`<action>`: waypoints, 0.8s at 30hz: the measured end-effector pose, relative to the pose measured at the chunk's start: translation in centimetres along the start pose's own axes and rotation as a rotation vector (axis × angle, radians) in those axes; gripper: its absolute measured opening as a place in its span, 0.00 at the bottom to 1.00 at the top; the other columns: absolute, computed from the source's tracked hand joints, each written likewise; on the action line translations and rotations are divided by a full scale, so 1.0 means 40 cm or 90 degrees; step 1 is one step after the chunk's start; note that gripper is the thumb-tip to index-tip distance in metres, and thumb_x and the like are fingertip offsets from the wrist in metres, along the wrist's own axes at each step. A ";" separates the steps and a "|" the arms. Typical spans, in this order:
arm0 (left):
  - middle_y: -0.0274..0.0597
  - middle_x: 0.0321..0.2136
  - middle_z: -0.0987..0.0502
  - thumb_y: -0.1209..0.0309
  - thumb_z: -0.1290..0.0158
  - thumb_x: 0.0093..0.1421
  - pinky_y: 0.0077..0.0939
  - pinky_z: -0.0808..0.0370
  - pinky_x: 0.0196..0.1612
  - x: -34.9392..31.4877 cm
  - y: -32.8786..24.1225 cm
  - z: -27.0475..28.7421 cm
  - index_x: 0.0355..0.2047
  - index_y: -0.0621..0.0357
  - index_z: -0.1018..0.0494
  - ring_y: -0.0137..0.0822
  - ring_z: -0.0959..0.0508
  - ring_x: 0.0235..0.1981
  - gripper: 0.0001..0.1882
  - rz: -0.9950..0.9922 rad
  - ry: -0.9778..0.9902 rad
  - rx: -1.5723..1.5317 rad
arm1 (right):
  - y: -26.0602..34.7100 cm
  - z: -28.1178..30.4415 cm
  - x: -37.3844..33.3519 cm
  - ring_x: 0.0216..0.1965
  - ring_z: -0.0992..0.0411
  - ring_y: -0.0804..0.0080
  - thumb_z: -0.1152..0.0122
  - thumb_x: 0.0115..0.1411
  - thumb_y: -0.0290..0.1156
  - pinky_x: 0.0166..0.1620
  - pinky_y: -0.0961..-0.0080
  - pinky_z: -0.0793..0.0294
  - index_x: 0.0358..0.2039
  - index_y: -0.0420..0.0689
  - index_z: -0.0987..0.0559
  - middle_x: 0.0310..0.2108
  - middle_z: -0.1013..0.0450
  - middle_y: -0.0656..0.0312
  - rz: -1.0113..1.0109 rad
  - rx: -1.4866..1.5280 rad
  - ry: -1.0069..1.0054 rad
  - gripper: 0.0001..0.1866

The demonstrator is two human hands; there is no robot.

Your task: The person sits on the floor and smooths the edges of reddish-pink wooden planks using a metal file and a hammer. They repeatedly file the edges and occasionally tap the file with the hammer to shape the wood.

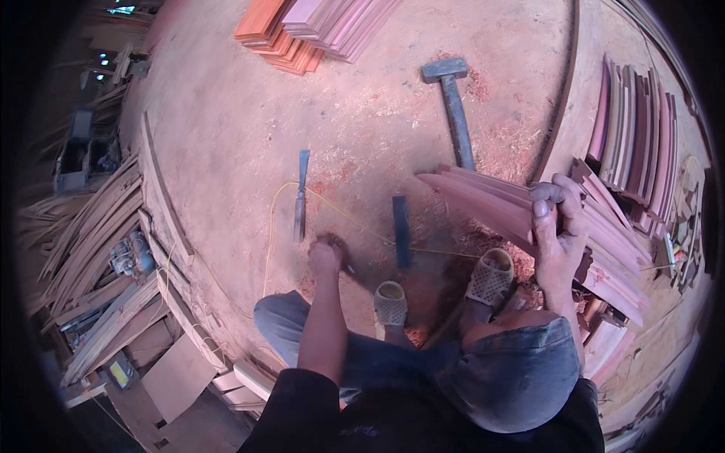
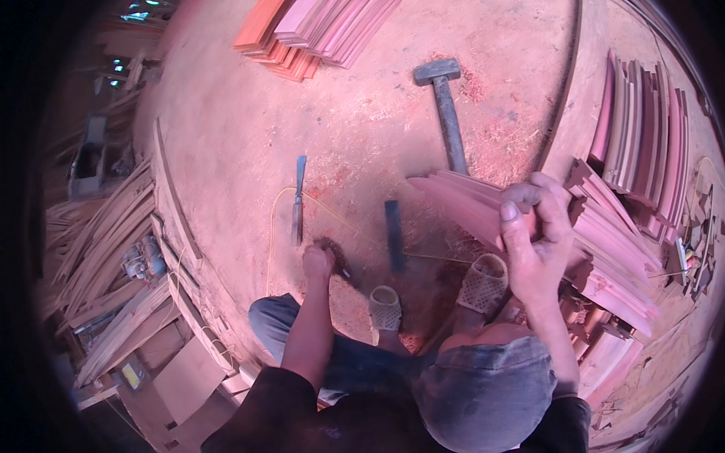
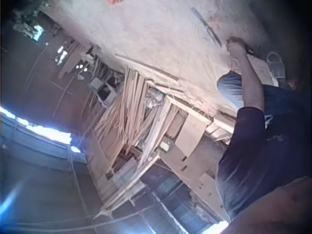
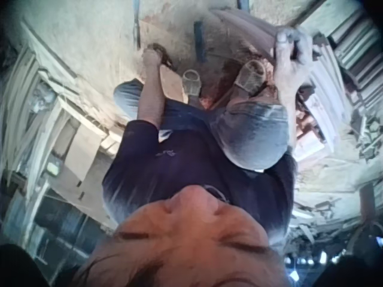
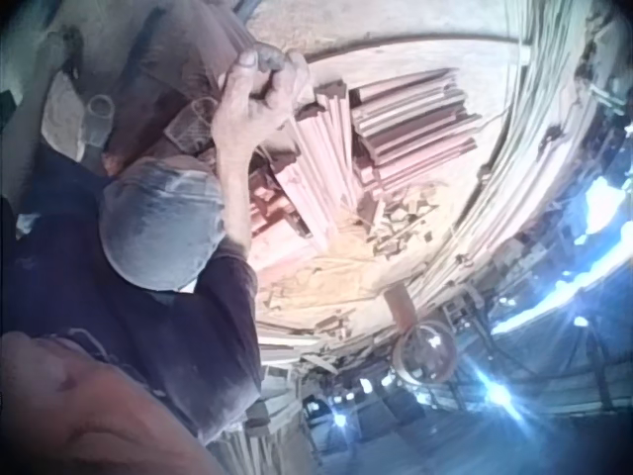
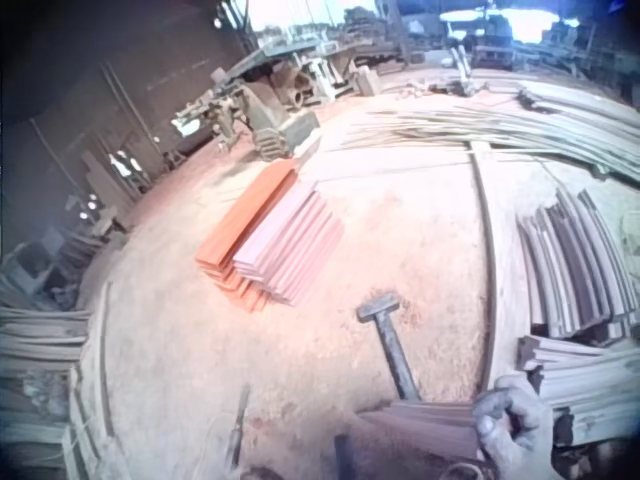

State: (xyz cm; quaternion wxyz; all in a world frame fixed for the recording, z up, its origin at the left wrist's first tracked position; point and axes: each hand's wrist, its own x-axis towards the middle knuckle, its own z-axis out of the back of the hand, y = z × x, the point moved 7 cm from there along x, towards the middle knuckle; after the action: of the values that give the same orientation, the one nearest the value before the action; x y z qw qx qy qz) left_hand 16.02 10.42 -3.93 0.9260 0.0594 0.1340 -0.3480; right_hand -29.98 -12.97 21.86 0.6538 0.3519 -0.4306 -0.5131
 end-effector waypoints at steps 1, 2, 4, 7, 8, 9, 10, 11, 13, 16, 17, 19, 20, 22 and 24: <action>0.58 0.41 0.16 0.63 0.44 0.63 0.50 0.21 0.51 -0.011 -0.041 0.029 0.44 0.58 0.16 0.57 0.17 0.43 0.15 -0.016 -0.077 -0.044 | -0.012 0.000 -0.001 0.53 0.31 0.68 0.38 0.68 0.30 0.59 0.70 0.34 0.45 0.38 0.21 0.47 0.27 0.57 -0.051 0.085 -0.016 0.09; 0.58 0.43 0.17 0.63 0.43 0.63 0.50 0.22 0.52 -0.018 -0.095 0.010 0.47 0.58 0.17 0.57 0.18 0.45 0.16 -0.055 0.002 -0.150 | -0.022 -0.003 -0.006 0.53 0.30 0.69 0.38 0.69 0.31 0.60 0.70 0.35 0.47 0.38 0.22 0.47 0.27 0.58 -0.092 0.164 -0.036 0.11; 0.58 0.48 0.20 0.64 0.42 0.63 0.51 0.23 0.53 -0.042 -0.217 -0.030 0.53 0.60 0.21 0.58 0.20 0.48 0.20 -0.121 0.141 -0.345 | -0.054 -0.010 -0.018 0.52 0.29 0.70 0.39 0.70 0.33 0.60 0.71 0.35 0.53 0.38 0.24 0.47 0.26 0.60 -0.213 0.323 -0.084 0.16; 0.58 0.54 0.23 0.65 0.41 0.62 0.52 0.25 0.56 -0.146 -0.350 -0.077 0.62 0.60 0.29 0.61 0.23 0.53 0.28 -0.151 0.074 -0.209 | -0.084 -0.007 -0.029 0.51 0.27 0.73 0.38 0.71 0.35 0.58 0.74 0.33 0.57 0.38 0.25 0.46 0.25 0.61 -0.286 0.437 -0.106 0.19; 0.59 0.54 0.24 0.65 0.41 0.62 0.53 0.26 0.56 -0.168 -0.371 -0.082 0.64 0.59 0.31 0.62 0.23 0.54 0.30 -0.136 0.025 -0.235 | -0.100 -0.014 -0.030 0.47 0.25 0.75 0.36 0.70 0.36 0.53 0.77 0.28 0.57 0.39 0.24 0.44 0.25 0.62 -0.336 0.461 -0.042 0.20; 0.59 0.55 0.25 0.65 0.41 0.62 0.54 0.27 0.57 -0.190 -0.386 -0.088 0.65 0.58 0.34 0.62 0.24 0.54 0.32 -0.121 -0.021 -0.260 | -0.123 -0.006 -0.046 0.44 0.24 0.74 0.37 0.69 0.35 0.49 0.78 0.26 0.54 0.39 0.23 0.42 0.24 0.62 -0.411 0.461 -0.002 0.17; 0.60 0.56 0.26 0.66 0.41 0.62 0.54 0.27 0.58 -0.200 -0.391 -0.107 0.67 0.57 0.36 0.62 0.24 0.55 0.33 -0.077 -0.019 -0.270 | -0.137 0.006 -0.055 0.41 0.23 0.74 0.38 0.69 0.34 0.45 0.79 0.24 0.51 0.40 0.22 0.41 0.24 0.63 -0.434 0.450 0.044 0.15; 0.60 0.56 0.25 0.66 0.41 0.62 0.54 0.27 0.58 -0.208 -0.400 -0.111 0.67 0.57 0.36 0.62 0.24 0.55 0.33 -0.083 -0.049 -0.293 | -0.166 0.019 -0.079 0.41 0.23 0.73 0.39 0.68 0.32 0.45 0.79 0.23 0.49 0.41 0.21 0.41 0.24 0.63 -0.503 0.422 0.041 0.13; 0.60 0.55 0.25 0.65 0.41 0.63 0.54 0.27 0.58 -0.202 -0.392 -0.137 0.67 0.56 0.35 0.63 0.24 0.55 0.33 -0.032 -0.004 -0.297 | -0.193 0.051 -0.104 0.41 0.23 0.72 0.40 0.65 0.28 0.45 0.78 0.22 0.46 0.42 0.21 0.41 0.24 0.62 -0.476 0.496 -0.030 0.10; 0.59 0.54 0.24 0.65 0.42 0.63 0.53 0.26 0.55 -0.168 -0.397 -0.134 0.64 0.55 0.31 0.63 0.23 0.53 0.29 -0.074 0.041 -0.403 | -0.218 0.092 -0.152 0.46 0.23 0.68 0.41 0.60 0.25 0.49 0.73 0.21 0.43 0.42 0.21 0.44 0.24 0.60 -0.458 0.577 -0.133 0.11; 0.59 0.52 0.23 0.66 0.43 0.63 0.53 0.25 0.54 -0.159 -0.402 -0.125 0.61 0.55 0.29 0.63 0.23 0.51 0.26 -0.104 0.042 -0.389 | -0.225 0.105 -0.167 0.47 0.23 0.67 0.42 0.58 0.24 0.52 0.71 0.21 0.43 0.42 0.22 0.45 0.24 0.59 -0.477 0.598 -0.173 0.11; 0.60 0.49 0.22 0.66 0.44 0.63 0.52 0.25 0.52 -0.148 -0.412 -0.116 0.55 0.57 0.25 0.63 0.22 0.48 0.20 -0.132 0.064 -0.349 | -0.201 0.142 -0.172 0.52 0.24 0.62 0.42 0.57 0.25 0.58 0.64 0.22 0.42 0.43 0.23 0.51 0.25 0.57 -0.419 0.715 -0.175 0.11; 0.60 0.45 0.21 0.66 0.45 0.63 0.52 0.25 0.50 -0.141 -0.418 -0.106 0.51 0.59 0.24 0.62 0.22 0.46 0.17 -0.143 0.057 -0.391 | -0.191 0.176 -0.170 0.55 0.26 0.61 0.42 0.56 0.24 0.63 0.58 0.25 0.41 0.43 0.23 0.55 0.26 0.55 -0.387 0.672 -0.183 0.11; 0.60 0.39 0.20 0.67 0.46 0.64 0.50 0.25 0.47 -0.136 -0.421 -0.110 0.44 0.62 0.22 0.62 0.21 0.43 0.13 -0.122 0.093 -0.427 | -0.180 0.226 -0.162 0.58 0.28 0.63 0.40 0.56 0.24 0.64 0.62 0.30 0.40 0.42 0.22 0.57 0.27 0.53 -0.335 0.564 -0.191 0.10; 0.59 0.34 0.21 0.67 0.47 0.64 0.49 0.25 0.45 -0.137 -0.419 -0.111 0.41 0.64 0.22 0.61 0.20 0.40 0.12 -0.103 0.087 -0.492 | -0.188 0.254 -0.154 0.58 0.29 0.65 0.40 0.56 0.23 0.64 0.66 0.34 0.40 0.42 0.20 0.57 0.26 0.52 -0.306 0.434 -0.212 0.10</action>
State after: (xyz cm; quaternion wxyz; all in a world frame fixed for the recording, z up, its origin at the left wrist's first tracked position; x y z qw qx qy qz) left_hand 0.07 2.20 -6.88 0.8384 -0.2813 0.3206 -0.3393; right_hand -42.77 -8.86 17.70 0.2845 0.5496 -0.5806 -0.5291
